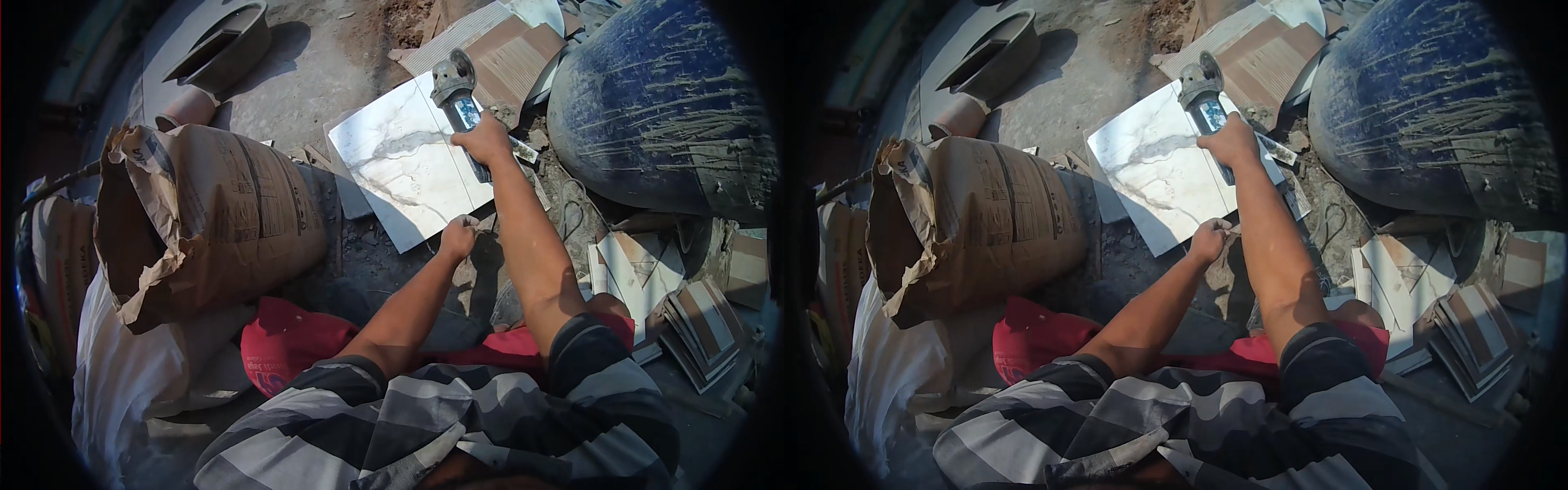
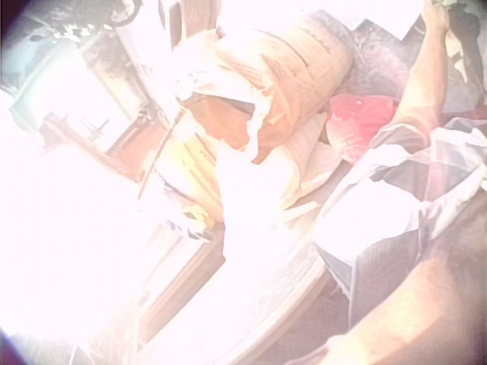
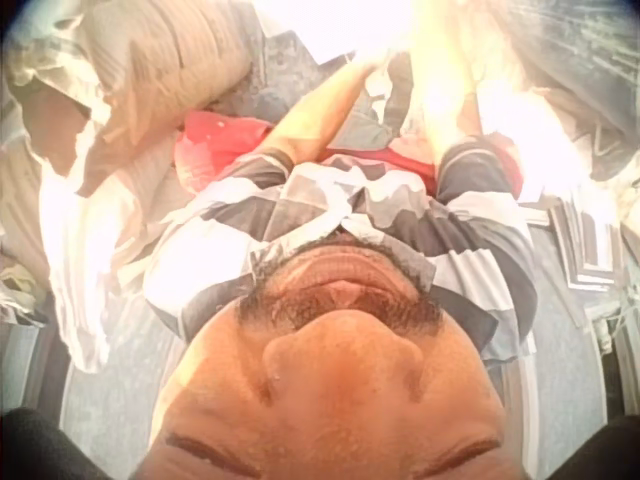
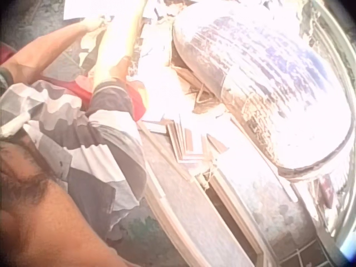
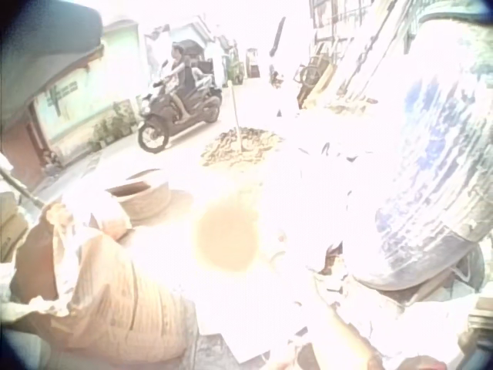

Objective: The person aligns a tile piece on the floor, marks it with a pencil, and carries it outside. Then, the person cuts the tile along the marked line using an angle grinder, breaks off the edge piece by hand, and holds the cut tile.

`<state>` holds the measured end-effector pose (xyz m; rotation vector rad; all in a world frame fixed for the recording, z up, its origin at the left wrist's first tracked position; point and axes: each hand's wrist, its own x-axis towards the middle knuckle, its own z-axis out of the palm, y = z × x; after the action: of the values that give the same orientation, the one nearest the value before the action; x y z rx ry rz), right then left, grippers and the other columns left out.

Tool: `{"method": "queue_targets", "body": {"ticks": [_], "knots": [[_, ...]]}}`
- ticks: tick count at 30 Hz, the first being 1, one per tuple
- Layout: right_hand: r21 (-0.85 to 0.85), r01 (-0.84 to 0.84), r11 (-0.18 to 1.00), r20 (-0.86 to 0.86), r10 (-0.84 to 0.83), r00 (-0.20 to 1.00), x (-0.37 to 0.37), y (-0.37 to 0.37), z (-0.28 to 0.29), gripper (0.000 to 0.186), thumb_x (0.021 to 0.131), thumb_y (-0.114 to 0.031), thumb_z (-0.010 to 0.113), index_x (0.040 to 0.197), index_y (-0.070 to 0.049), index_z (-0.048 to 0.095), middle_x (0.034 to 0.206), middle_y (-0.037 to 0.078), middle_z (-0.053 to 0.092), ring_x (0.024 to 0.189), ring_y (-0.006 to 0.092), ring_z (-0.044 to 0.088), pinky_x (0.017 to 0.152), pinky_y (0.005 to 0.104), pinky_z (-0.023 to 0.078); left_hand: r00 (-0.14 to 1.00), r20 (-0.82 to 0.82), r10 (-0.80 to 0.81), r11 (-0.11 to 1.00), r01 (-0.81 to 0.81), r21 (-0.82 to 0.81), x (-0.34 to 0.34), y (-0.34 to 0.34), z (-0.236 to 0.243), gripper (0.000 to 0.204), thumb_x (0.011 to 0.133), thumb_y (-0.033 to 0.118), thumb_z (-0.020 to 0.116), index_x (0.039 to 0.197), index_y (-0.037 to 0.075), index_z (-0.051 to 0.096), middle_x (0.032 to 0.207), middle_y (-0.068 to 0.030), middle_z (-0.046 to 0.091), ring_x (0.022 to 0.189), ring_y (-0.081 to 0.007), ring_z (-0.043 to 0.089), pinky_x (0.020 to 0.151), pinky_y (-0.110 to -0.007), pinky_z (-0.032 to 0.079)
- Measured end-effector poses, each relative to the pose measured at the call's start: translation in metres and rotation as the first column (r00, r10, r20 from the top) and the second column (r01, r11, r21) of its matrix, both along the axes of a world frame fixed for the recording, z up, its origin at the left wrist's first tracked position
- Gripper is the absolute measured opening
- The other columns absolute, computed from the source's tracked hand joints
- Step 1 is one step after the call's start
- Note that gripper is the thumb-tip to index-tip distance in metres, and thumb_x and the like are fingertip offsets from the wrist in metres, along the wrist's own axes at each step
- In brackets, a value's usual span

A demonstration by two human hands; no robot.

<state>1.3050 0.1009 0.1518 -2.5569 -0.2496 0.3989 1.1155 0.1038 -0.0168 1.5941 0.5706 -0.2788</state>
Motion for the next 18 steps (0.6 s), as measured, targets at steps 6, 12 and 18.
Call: {"method": "queue_targets", "body": {"ticks": [6, 12, 18], "knots": [[-0.095, -0.022, 0.995, -0.150, 0.008, 0.989, -0.034, -0.001, -0.017, 0.072, 0.065, -0.032, 0.081, 0.122, 0.001, 0.052, 0.113, 0.026, 0.066, 0.108, 0.0393, 0.064, 0.093, 0.0448, 0.051, 0.942, -0.011, 0.336, 0.740, -0.271, -0.615, 0.058, 0.090, 0.046, 0.071, 0.094, 0.063, 0.047, 0.134, 0.005, 0.049, 0.130, -0.0109, 0.053, 0.113, -0.0226, 0.050, 0.099, -0.044, 0.038], [-0.071, -0.094, 0.993, -0.131, 0.084, 0.988, -0.069, 0.017, -0.030, 0.042, 0.087, -0.020, 0.060, 0.120, 0.002, 0.048, 0.108, 0.027, 0.065, 0.106, 0.0425, 0.063, 0.092, 0.0504, 0.050, 0.924, 0.033, 0.381, 0.786, -0.304, -0.538, 0.067, 0.113, 0.060, 0.047, 0.082, 0.032, 0.081, 0.109, -0.002, 0.063, 0.097, -0.0099, 0.069, 0.084, -0.0181, 0.065, 0.074, -0.033, 0.052], [-0.040, -0.130, 0.991, -0.150, 0.123, 0.981, -0.089, 0.028, -0.039, 0.044, 0.084, -0.021, 0.064, 0.119, -0.003, 0.044, 0.110, 0.024, 0.062, 0.108, 0.0411, 0.063, 0.091, 0.0503, 0.051, 0.873, 0.046, 0.486, 0.739, -0.382, -0.555, 0.049, 0.126, 0.056, 0.042, 0.085, 0.026, 0.077, 0.112, -0.002, 0.061, 0.103, -0.0102, 0.068, 0.088, -0.0199, 0.066, 0.079, -0.033, 0.052]]}}
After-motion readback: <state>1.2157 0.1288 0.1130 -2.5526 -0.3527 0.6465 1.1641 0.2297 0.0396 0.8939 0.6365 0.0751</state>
